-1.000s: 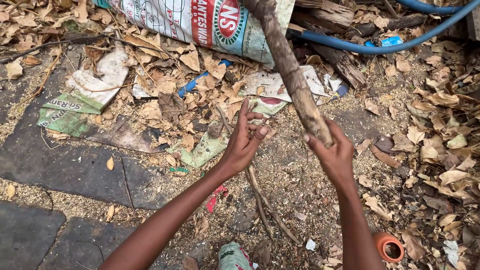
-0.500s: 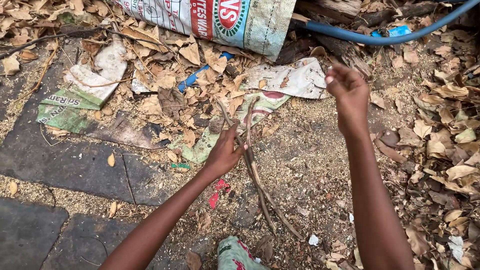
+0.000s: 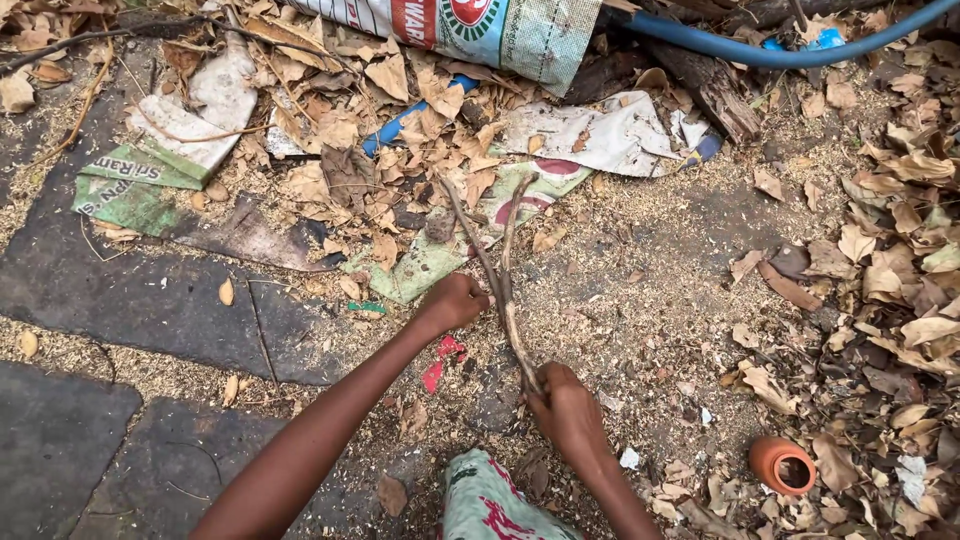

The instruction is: Breaking and sorting dry sticks and branches on the ground.

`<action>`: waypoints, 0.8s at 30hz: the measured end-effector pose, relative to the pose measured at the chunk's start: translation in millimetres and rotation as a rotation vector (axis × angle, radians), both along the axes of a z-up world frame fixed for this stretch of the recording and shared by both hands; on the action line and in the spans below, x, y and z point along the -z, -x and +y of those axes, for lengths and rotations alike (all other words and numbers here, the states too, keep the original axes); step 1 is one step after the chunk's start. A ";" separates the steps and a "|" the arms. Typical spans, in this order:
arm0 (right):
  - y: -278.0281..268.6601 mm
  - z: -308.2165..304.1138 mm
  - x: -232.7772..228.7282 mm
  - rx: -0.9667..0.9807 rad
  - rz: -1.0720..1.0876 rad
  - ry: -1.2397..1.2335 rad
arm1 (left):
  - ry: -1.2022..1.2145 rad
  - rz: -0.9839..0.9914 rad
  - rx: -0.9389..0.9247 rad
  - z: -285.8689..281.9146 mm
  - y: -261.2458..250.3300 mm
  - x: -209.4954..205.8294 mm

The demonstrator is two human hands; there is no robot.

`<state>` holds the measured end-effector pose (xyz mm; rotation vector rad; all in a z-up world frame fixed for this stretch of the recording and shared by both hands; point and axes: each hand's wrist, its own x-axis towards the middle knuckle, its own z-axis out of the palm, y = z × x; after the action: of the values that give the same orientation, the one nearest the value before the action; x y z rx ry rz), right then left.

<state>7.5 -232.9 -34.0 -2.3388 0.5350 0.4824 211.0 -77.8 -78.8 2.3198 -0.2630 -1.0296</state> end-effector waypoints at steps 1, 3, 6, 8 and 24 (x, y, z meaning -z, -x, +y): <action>-0.5 0.5 6.4 -0.002 -0.001 0.002 | 0.002 -0.001 -0.002 -2.9 4.0 3.6; 0.1 1.8 19.2 -0.043 -0.090 0.035 | 0.106 0.133 -0.073 -8.6 13.6 11.1; 4.7 4.7 43.7 0.018 -0.207 -0.126 | 0.160 0.217 -0.169 -12.7 28.9 -0.5; 5.4 4.6 41.8 0.102 -0.198 -0.168 | 0.146 0.226 -0.147 -14.2 38.8 -17.7; -19.6 -35.6 7.0 0.461 -0.422 -0.096 | 0.152 -0.255 -0.170 -34.7 74.5 -45.6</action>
<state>27.2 -268.6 -41.1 -2.0518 0.7906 -0.1926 136.5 -112.5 -33.3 2.2872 -0.2304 -0.6101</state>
